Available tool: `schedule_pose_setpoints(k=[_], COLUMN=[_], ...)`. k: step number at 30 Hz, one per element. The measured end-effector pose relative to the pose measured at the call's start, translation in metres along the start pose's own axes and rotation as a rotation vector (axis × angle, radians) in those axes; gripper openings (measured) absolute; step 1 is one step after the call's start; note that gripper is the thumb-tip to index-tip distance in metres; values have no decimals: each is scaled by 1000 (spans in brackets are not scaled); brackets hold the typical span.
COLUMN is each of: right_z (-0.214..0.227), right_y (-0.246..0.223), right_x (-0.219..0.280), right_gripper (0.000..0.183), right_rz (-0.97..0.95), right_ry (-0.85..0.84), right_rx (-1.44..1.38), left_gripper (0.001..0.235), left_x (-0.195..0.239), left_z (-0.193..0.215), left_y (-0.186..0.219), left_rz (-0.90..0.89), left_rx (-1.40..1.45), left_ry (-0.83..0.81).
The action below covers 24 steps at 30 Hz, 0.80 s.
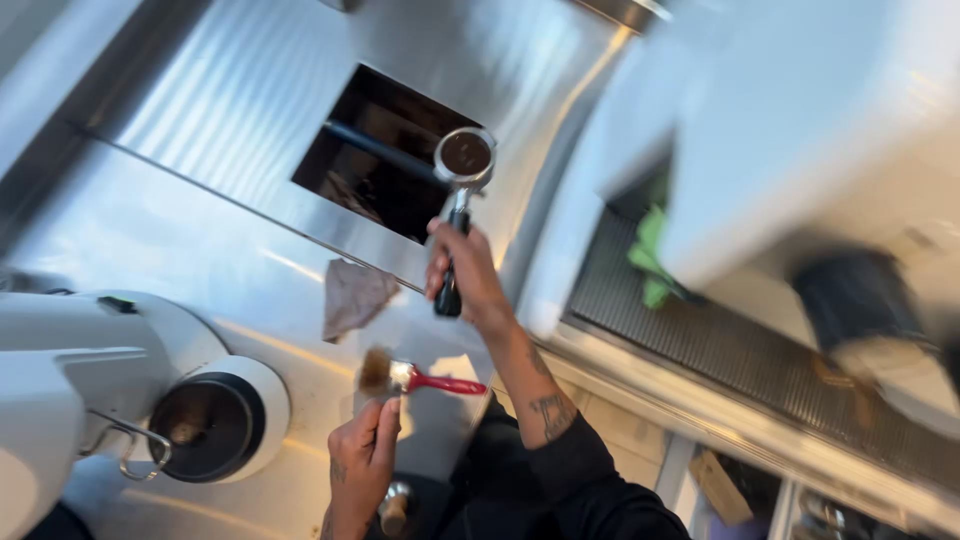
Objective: Prepare a latte and clean the espresso bar equipment.
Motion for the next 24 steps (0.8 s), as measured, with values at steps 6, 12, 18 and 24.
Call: schedule_pose_setpoints(k=[6,12,18,24], right_z=[25,39,29,46], right_y=[28,37,32,43], right_x=[-143,-169,-150,-159], right_gripper=[33,60,56,53], right_rz=[123,139,261,141], right_ry=[214,189,264,196], right_rx=[820,1603,1592,1675], left_gripper=[29,30,31,30], left_x=[-48,-76,-89,-82], left_z=[6,-7,-6,-10], left_y=[-3,-18,-16,-20], left_rz=[51,57,76,53], left_rx=[0,24,15,32], left_ry=[93,22,3,11])
Point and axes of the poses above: each hand's wrist, its own x-axis away from the middle knuckle, its own z-axis out of the back of the hand, y = z × x, the point moved 5 cm from there along -x, towards the middle knuckle, and after that the axes turned 8 degrees about z, right-handed, at the moved point
